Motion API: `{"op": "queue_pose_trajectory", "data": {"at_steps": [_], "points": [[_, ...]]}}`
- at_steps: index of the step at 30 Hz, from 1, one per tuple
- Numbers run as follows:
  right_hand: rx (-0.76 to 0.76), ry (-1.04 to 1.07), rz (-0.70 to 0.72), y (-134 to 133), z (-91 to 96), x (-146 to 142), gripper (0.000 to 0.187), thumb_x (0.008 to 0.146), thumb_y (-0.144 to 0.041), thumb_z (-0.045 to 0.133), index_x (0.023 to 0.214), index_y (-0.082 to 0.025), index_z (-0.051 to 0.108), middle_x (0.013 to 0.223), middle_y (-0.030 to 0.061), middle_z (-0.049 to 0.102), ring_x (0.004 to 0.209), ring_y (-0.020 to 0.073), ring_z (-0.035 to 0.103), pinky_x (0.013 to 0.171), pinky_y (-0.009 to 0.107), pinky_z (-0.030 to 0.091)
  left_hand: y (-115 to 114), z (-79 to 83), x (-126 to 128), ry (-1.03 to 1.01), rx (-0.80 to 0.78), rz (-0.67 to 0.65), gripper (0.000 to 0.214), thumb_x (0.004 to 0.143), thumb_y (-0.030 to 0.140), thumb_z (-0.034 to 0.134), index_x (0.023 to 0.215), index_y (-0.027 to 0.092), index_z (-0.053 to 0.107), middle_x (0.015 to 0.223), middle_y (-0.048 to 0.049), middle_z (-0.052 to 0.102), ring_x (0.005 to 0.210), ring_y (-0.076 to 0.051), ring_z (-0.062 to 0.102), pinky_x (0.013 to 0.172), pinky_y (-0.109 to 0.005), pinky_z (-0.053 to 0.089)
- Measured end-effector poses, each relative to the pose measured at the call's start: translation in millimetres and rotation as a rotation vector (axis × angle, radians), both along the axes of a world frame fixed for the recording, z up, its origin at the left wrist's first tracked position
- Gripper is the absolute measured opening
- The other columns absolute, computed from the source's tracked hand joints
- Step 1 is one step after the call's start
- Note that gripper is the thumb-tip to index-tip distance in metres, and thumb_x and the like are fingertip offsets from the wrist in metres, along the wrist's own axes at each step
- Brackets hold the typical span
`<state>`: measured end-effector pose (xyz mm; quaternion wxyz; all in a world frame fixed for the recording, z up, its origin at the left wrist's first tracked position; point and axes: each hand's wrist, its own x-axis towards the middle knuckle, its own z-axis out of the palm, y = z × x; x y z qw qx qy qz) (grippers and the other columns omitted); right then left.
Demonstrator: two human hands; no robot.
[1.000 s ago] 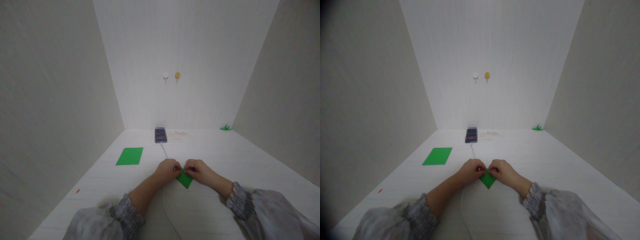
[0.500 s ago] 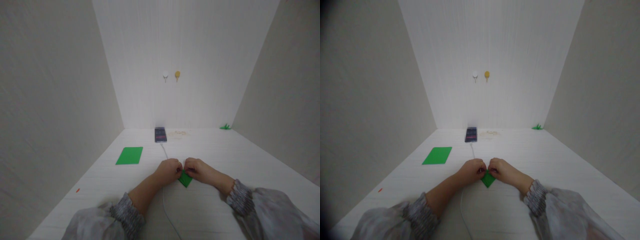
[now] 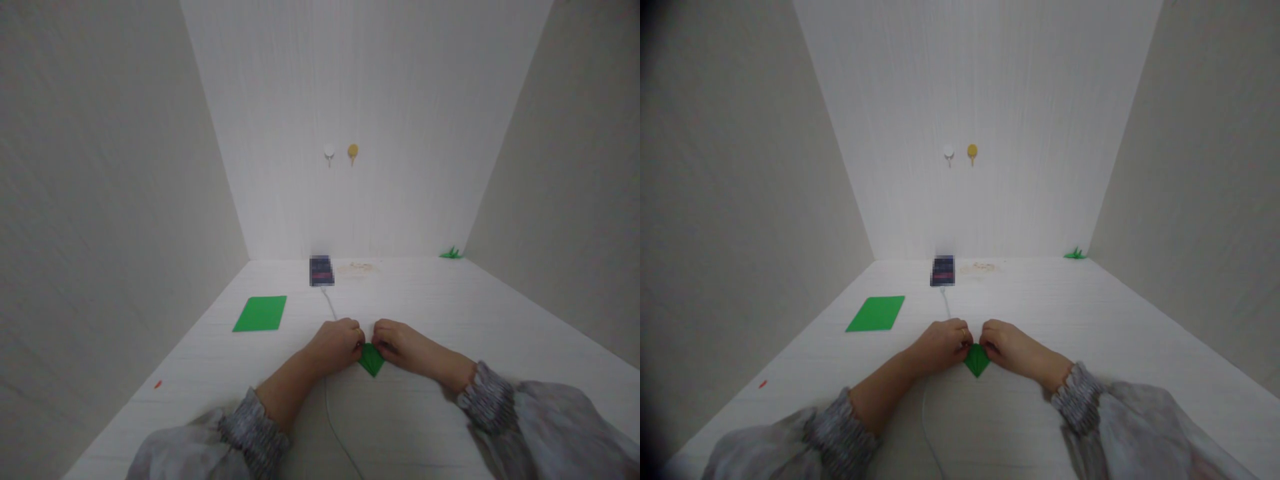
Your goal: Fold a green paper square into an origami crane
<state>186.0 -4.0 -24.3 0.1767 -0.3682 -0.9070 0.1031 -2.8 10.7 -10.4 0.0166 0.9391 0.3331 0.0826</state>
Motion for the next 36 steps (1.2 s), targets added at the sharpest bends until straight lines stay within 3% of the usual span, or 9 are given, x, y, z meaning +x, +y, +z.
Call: {"op": "queue_pose_trajectory", "data": {"at_steps": [8, 21, 29, 36], "points": [[-0.004, 0.036, -0.03, -4, 0.3, -4, 0.011, 0.069, -0.007, 0.045, 0.069, -0.014, 0.053, 0.069, 0.0017, 0.049, 0.064, 0.012, 0.046, 0.059, 0.022, 0.037, -1, -1.5, 6, -0.101, -0.106, 0.003, 0.014, 0.072, 0.026, 0.051, 0.082, 0.02, 0.059, 0.081, -0.0005, 0.059, 0.077, -0.014, 0.054, 0.066, -0.023, 0.042], [-0.07, 0.041, -0.073, -7, 7.5, -8, 0.011, 0.065, -0.005, 0.045, 0.066, -0.014, 0.051, 0.067, 0.0009, 0.049, 0.06, 0.0111, 0.044, 0.056, 0.022, 0.036, -9, 4.9, 8, 0.071, 0.079, 0.006, 0.016, 0.075, 0.026, 0.047, 0.079, 0.016, 0.059, 0.079, -0.0044, 0.059, 0.076, -0.018, 0.055, 0.058, -0.026, 0.043], [-0.033, 0.042, -0.01, -7, 6.4, -7, 0.014, 0.067, -0.004, 0.044, 0.069, -0.014, 0.053, 0.069, 0.0018, 0.05, 0.065, 0.0123, 0.047, 0.06, 0.023, 0.038, -10, 6.1, 7, 0.087, 0.17, -0.109, 0.01, 0.076, 0.017, 0.045, 0.073, 0.014, 0.055, 0.077, -0.0041, 0.056, 0.077, -0.017, 0.052, 0.055, -0.025, 0.041], [0.016, -0.044, 0.053, -9, 11.3, -6, 0.018, 0.066, -0.003, 0.044, 0.067, -0.014, 0.059, 0.069, 0.0028, 0.051, 0.069, 0.0141, 0.048, 0.064, 0.025, 0.038, -9, 7.1, -2, 0.086, 0.071, -0.191, 0.009, 0.072, 0.014, 0.047, 0.07, 0.016, 0.056, 0.08, -0.0038, 0.054, 0.08, -0.017, 0.05, 0.057, -0.024, 0.039]]}}
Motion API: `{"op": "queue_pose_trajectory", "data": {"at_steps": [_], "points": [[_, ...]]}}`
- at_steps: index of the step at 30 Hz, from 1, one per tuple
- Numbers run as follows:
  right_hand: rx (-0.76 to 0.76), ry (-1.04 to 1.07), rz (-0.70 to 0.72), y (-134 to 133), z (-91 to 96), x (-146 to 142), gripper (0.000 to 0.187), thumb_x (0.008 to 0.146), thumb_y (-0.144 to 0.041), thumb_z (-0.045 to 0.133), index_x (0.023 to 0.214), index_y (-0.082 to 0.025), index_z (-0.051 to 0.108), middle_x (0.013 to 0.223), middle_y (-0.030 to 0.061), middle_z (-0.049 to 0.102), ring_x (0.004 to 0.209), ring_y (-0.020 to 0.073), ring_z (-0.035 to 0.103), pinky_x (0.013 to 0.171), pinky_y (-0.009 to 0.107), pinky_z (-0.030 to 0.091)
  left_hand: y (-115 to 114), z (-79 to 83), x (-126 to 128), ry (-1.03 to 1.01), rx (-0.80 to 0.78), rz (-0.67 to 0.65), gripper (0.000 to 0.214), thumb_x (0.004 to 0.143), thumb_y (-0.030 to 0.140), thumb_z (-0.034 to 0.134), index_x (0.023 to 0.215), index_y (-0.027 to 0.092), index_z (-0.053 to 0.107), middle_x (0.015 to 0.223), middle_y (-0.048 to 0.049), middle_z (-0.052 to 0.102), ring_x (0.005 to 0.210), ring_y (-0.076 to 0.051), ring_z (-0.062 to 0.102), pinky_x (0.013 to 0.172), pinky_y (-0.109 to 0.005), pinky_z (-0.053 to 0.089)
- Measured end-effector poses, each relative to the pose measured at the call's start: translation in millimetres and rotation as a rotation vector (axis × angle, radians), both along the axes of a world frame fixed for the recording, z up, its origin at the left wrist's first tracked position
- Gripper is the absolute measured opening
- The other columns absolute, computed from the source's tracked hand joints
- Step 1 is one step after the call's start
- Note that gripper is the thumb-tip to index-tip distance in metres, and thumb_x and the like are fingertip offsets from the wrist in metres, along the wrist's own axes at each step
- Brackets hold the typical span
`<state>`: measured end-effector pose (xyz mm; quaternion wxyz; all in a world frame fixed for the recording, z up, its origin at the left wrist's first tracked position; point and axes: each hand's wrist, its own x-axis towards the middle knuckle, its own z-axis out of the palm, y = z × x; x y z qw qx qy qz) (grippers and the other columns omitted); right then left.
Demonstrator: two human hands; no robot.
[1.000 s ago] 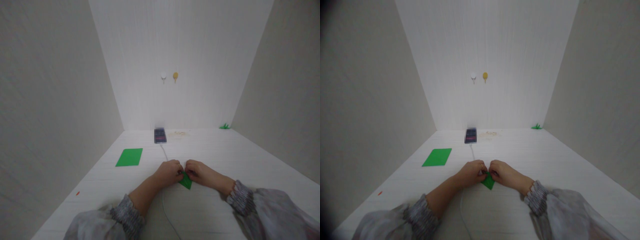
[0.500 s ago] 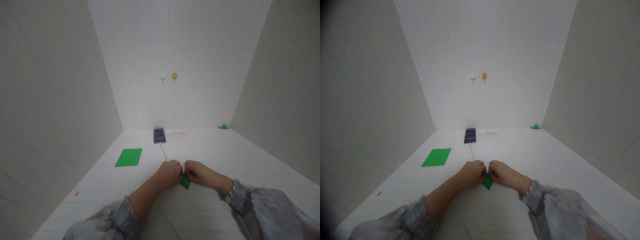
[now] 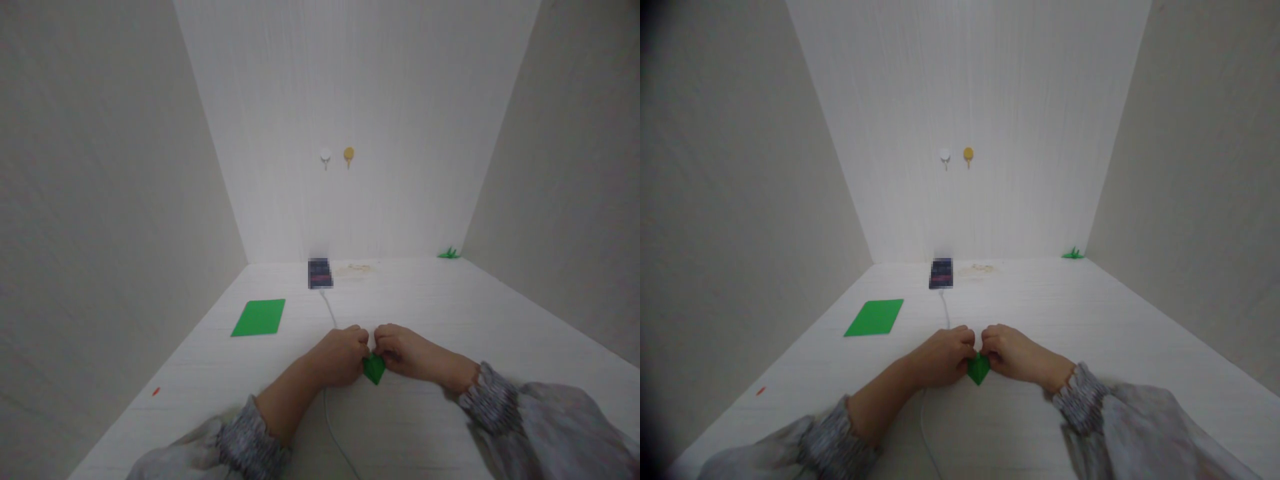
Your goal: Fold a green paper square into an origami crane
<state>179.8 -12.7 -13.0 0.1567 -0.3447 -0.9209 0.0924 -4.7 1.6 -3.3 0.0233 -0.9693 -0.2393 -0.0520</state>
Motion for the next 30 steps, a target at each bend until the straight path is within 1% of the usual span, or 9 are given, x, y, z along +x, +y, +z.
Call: {"op": "queue_pose_trajectory", "data": {"at_steps": [4, 7, 10, 13, 16, 21, 25, 30], "points": [[-0.001, -0.053, 0.005, -1, 0.9, 2, 0.02, 0.064, -0.003, 0.043, 0.064, -0.015, 0.059, 0.067, 0.0021, 0.051, 0.067, 0.0141, 0.049, 0.064, 0.025, 0.038, 2, -0.8, -4, -0.032, -0.058, 0.007, 0.011, 0.07, 0.015, 0.049, 0.07, 0.017, 0.059, 0.082, -0.0035, 0.054, 0.08, -0.016, 0.05, 0.061, -0.024, 0.039], [-0.011, -0.064, -0.002, 1, -1.2, 5, 0.022, 0.063, -0.003, 0.043, 0.065, -0.016, 0.06, 0.066, 0.0012, 0.051, 0.067, 0.014, 0.05, 0.065, 0.025, 0.038, 4, -3.4, -5, -0.057, -0.08, 0.032, 0.013, 0.069, 0.017, 0.049, 0.072, 0.019, 0.062, 0.082, -0.003, 0.056, 0.079, -0.016, 0.051, 0.061, -0.024, 0.039], [-0.013, -0.074, -0.015, 3, -3.8, 7, 0.022, 0.064, -0.005, 0.043, 0.066, -0.017, 0.061, 0.066, 0.0011, 0.052, 0.067, 0.0141, 0.05, 0.066, 0.025, 0.037, 7, -8.5, -8, -0.083, -0.093, 0.084, 0.015, 0.07, 0.02, 0.049, 0.074, 0.02, 0.064, 0.079, -0.0026, 0.056, 0.075, -0.015, 0.051, 0.059, -0.023, 0.038], [-0.014, -0.079, -0.031, 4, -5.6, 6, 0.021, 0.064, -0.004, 0.043, 0.064, -0.017, 0.06, 0.065, 0.0015, 0.053, 0.067, 0.0141, 0.05, 0.066, 0.025, 0.037, 9, -13.4, -12, -0.114, -0.106, 0.156, 0.016, 0.07, 0.023, 0.049, 0.069, 0.018, 0.063, 0.074, -0.0027, 0.056, 0.069, -0.014, 0.052, 0.057, -0.022, 0.038], [-0.019, -0.051, -0.065, 3, -6.6, 5, 0.022, 0.063, -0.004, 0.043, 0.07, -0.016, 0.06, 0.068, 0.0021, 0.056, 0.068, 0.0144, 0.051, 0.066, 0.025, 0.037, 9, -14.7, -14, -0.15, -0.153, 0.189, 0.014, 0.068, 0.024, 0.052, 0.07, 0.017, 0.063, 0.074, -0.002, 0.058, 0.069, -0.013, 0.053, 0.059, -0.022, 0.039], [-0.053, -0.019, -0.146, -1, -4.8, 3, 0.025, 0.065, -0.007, 0.046, 0.084, -0.016, 0.06, 0.072, 0.0028, 0.059, 0.068, 0.015, 0.052, 0.065, 0.025, 0.038, 7, -9.6, -11, -0.227, -0.227, 0.183, 0.015, 0.067, 0.024, 0.053, 0.077, 0.018, 0.063, 0.079, -0.0011, 0.059, 0.073, -0.013, 0.053, 0.063, -0.021, 0.04], [-0.063, -0.01, -0.1, -3, -1.3, 3, 0.028, 0.068, -0.008, 0.045, 0.09, -0.017, 0.06, 0.076, 0.0031, 0.06, 0.072, 0.0153, 0.052, 0.068, 0.025, 0.038, 8, -8.1, -8, -0.248, -0.286, 0.203, 0.019, 0.068, 0.027, 0.053, 0.084, 0.019, 0.062, 0.08, -0.0005, 0.059, 0.072, -0.012, 0.053, 0.065, -0.021, 0.04], [-0.058, 0.012, -0.079, -2, -4.7, 4, 0.027, 0.069, -0.007, 0.045, 0.089, -0.017, 0.061, 0.076, 0.0032, 0.059, 0.072, 0.0147, 0.052, 0.068, 0.026, 0.038, 11, -11.2, -7, -0.254, -0.393, 0.273, 0.021, 0.069, 0.029, 0.053, 0.084, 0.019, 0.063, 0.078, 0.0001, 0.06, 0.069, -0.011, 0.053, 0.063, -0.022, 0.04]]}}
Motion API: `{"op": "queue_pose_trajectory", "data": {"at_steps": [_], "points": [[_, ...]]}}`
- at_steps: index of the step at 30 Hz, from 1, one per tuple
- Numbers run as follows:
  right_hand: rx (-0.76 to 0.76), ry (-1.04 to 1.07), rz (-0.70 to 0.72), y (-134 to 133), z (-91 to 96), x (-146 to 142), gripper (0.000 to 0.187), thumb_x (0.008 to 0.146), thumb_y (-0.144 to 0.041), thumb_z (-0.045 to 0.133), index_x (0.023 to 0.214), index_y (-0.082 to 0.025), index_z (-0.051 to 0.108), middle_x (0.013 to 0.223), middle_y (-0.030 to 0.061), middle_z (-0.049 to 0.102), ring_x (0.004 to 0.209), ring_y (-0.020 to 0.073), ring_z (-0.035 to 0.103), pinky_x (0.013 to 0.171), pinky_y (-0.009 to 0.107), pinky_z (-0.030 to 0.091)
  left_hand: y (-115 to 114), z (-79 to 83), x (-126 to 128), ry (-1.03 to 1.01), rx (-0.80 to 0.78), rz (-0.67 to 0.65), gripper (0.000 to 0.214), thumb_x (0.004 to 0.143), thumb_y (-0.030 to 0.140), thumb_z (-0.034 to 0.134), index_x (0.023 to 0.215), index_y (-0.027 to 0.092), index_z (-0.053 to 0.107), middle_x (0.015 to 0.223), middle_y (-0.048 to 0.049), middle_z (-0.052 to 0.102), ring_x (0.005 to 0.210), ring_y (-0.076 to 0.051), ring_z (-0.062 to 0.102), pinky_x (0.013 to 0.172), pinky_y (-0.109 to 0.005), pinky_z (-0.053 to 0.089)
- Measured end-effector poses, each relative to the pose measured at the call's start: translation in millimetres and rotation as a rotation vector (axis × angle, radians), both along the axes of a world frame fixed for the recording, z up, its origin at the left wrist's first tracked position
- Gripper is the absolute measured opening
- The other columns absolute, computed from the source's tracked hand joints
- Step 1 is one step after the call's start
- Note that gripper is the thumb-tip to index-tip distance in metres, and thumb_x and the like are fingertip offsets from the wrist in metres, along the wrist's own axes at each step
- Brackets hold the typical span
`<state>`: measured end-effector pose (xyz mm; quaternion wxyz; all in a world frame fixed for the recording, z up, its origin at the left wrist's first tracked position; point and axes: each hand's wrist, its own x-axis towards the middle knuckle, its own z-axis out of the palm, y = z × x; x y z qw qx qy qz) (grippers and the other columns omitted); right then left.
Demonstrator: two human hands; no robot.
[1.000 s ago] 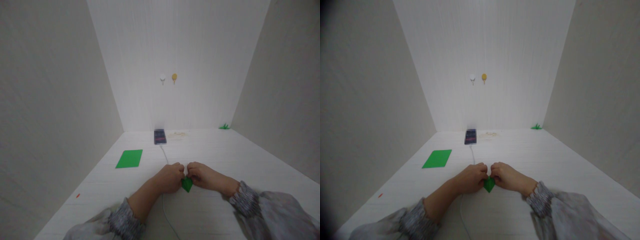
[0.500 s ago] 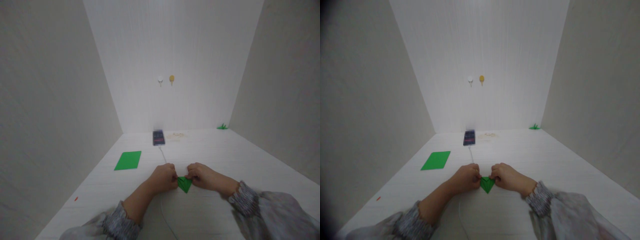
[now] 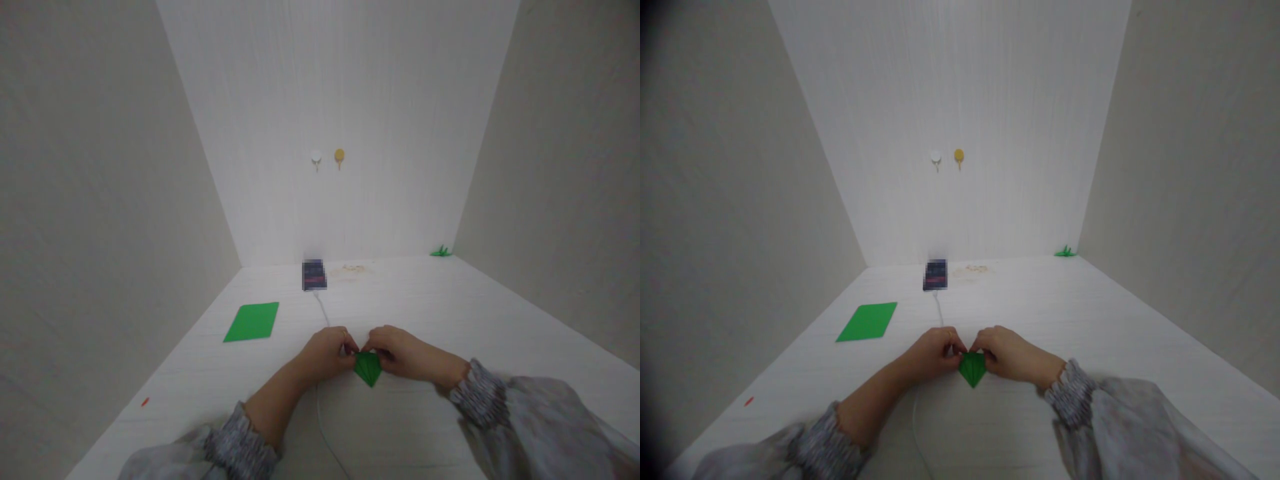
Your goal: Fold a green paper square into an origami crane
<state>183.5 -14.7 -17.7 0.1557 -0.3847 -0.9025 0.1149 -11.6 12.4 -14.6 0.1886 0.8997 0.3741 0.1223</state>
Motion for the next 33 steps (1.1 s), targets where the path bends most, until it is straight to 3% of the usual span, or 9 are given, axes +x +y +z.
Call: {"op": "queue_pose_trajectory", "data": {"at_steps": [8, 18, 28, 33], "points": [[-0.026, 0.072, 0.045, 0, 1.1, 0, 0.017, 0.073, -0.011, 0.049, 0.083, -0.016, 0.062, 0.077, 0.0026, 0.051, 0.069, 0.0121, 0.048, 0.062, 0.022, 0.038, -4, -1.5, 8, -0.011, -0.068, 0.112, 0.019, 0.068, 0.028, 0.052, 0.08, 0.018, 0.062, 0.073, 0.0009, 0.062, 0.065, -0.012, 0.054, 0.058, -0.022, 0.039], [-0.028, 0.128, -0.044, -2, -2.7, -5, 0.013, 0.073, -0.008, 0.046, 0.071, -0.014, 0.057, 0.071, 0.0017, 0.051, 0.064, 0.0111, 0.048, 0.058, 0.021, 0.037, -6, -2.7, 15, -0.03, -0.084, 0.143, 0.022, 0.067, 0.032, 0.053, 0.083, 0.019, 0.06, 0.082, -0.0003, 0.062, 0.071, -0.013, 0.054, 0.06, -0.023, 0.039], [0.081, 0.001, 0.003, -5, -0.5, -3, 0.014, 0.078, -0.013, 0.044, 0.078, -0.013, 0.058, 0.078, 0.0058, 0.054, 0.072, 0.0145, 0.05, 0.066, 0.025, 0.04, -6, -5.8, 18, -0.038, -0.119, 0.208, 0.018, 0.063, 0.027, 0.057, 0.078, 0.019, 0.062, 0.079, -0.001, 0.061, 0.072, -0.015, 0.055, 0.064, -0.026, 0.042], [0.053, 0.016, 0.052, -8, 2.0, -1, 0.019, 0.08, -0.012, 0.041, 0.082, -0.014, 0.059, 0.08, 0.0062, 0.054, 0.075, 0.0145, 0.051, 0.069, 0.026, 0.041, -8, -9.0, 17, -0.045, -0.127, 0.233, 0.018, 0.062, 0.027, 0.058, 0.077, 0.02, 0.063, 0.077, -0.0003, 0.062, 0.071, -0.014, 0.056, 0.065, -0.025, 0.042]]}}
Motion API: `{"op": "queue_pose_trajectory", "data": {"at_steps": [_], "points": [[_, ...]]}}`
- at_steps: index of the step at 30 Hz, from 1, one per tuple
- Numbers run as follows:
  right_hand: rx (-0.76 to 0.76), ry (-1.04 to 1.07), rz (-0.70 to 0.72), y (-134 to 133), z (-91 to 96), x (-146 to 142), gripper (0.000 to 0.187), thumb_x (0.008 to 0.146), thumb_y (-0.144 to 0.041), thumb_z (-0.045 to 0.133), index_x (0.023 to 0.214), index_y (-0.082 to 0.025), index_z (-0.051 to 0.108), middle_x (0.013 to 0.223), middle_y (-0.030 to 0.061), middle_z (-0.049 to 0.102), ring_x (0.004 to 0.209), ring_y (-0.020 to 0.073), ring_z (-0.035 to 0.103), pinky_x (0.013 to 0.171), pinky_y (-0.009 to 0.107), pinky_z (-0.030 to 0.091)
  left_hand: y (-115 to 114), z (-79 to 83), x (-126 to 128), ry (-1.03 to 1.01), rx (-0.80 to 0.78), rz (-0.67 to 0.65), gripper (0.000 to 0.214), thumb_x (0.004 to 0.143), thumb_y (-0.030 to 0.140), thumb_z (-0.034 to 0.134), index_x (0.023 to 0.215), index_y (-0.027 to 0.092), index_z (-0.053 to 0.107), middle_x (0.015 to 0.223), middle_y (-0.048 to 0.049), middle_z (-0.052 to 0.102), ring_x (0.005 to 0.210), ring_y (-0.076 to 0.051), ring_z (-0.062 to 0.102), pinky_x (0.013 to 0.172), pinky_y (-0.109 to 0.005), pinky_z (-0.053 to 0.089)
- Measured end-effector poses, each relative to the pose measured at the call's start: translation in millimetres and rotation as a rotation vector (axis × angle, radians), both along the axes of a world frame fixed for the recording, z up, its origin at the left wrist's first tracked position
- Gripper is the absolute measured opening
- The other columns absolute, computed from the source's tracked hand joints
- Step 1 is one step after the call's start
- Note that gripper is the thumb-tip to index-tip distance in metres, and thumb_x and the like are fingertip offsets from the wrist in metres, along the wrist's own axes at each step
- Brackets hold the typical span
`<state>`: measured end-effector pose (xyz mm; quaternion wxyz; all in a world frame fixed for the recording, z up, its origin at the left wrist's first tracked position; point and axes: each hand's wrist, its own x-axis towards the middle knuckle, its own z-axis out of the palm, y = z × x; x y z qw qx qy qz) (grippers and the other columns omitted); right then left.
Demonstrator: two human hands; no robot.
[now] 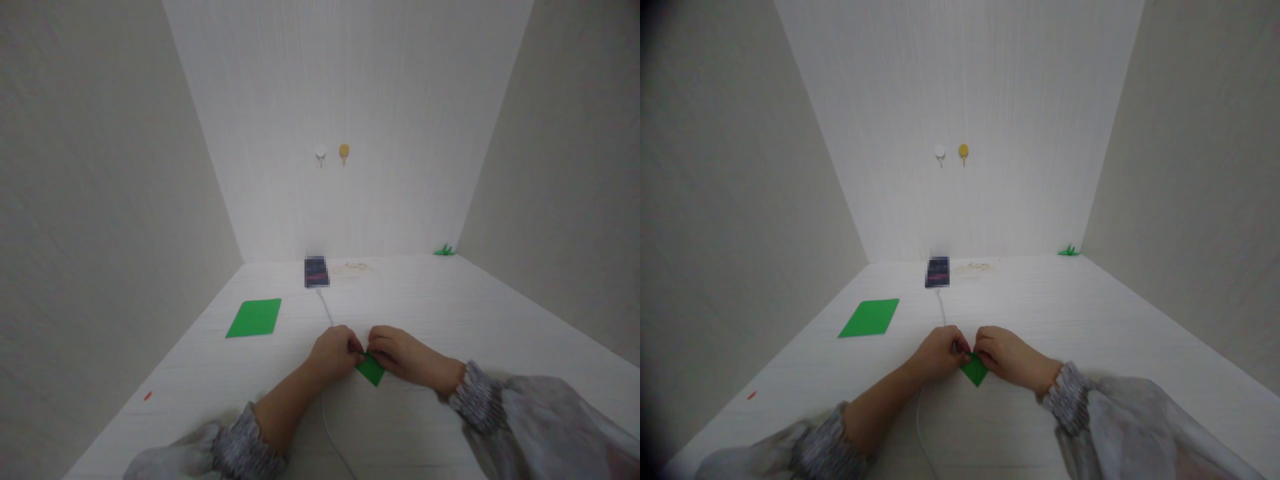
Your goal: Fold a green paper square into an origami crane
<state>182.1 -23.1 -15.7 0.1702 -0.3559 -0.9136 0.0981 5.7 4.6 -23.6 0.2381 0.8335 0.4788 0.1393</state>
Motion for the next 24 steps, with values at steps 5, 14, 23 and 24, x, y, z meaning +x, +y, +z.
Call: {"op": "queue_pose_trajectory", "data": {"at_steps": [5, 14, 23, 24], "points": [[-0.034, 0.037, 0.026, -1.8, 2.1, 1.7, 0.021, 0.077, -0.008, 0.042, 0.086, -0.014, 0.06, 0.084, 0.0067, 0.054, 0.078, 0.0147, 0.05, 0.071, 0.026, 0.041, -3.2, 1.2, 0.0, -0.014, 0.016, 0.007, 0.014, 0.062, 0.025, 0.058, 0.074, 0.019, 0.063, 0.074, 0.0002, 0.062, 0.069, -0.014, 0.055, 0.063, -0.025, 0.042], [-0.014, 0.053, 0.061, 0.9, -4.2, 4.0, 0.022, 0.075, -0.006, 0.045, 0.088, -0.014, 0.061, 0.086, 0.0073, 0.055, 0.082, 0.0159, 0.05, 0.074, 0.027, 0.041, -2.3, -4.5, 3.9, -0.043, 0.083, -0.035, 0.007, 0.063, 0.017, 0.054, 0.066, 0.017, 0.061, 0.07, -0.0002, 0.058, 0.068, -0.013, 0.052, 0.063, -0.024, 0.04], [-0.022, 0.065, 0.072, 1.5, -3.0, 2.2, 0.025, 0.071, -0.002, 0.045, 0.086, -0.014, 0.061, 0.085, 0.007, 0.054, 0.081, 0.0158, 0.049, 0.074, 0.028, 0.041, -2.9, -3.2, -0.4, -0.016, 0.151, -0.161, 0.011, 0.062, 0.009, 0.046, 0.065, 0.016, 0.054, 0.076, -0.0014, 0.054, 0.071, -0.013, 0.051, 0.062, -0.023, 0.04], [-0.024, 0.065, 0.074, 1.4, -2.8, 2.1, 0.025, 0.071, -0.002, 0.045, 0.086, -0.014, 0.061, 0.085, 0.0069, 0.054, 0.081, 0.0157, 0.049, 0.074, 0.028, 0.04, -2.0, -3.6, -1.4, -0.002, 0.158, -0.188, 0.012, 0.062, 0.009, 0.046, 0.066, 0.016, 0.054, 0.077, -0.0015, 0.054, 0.072, -0.013, 0.051, 0.063, -0.023, 0.04]]}}
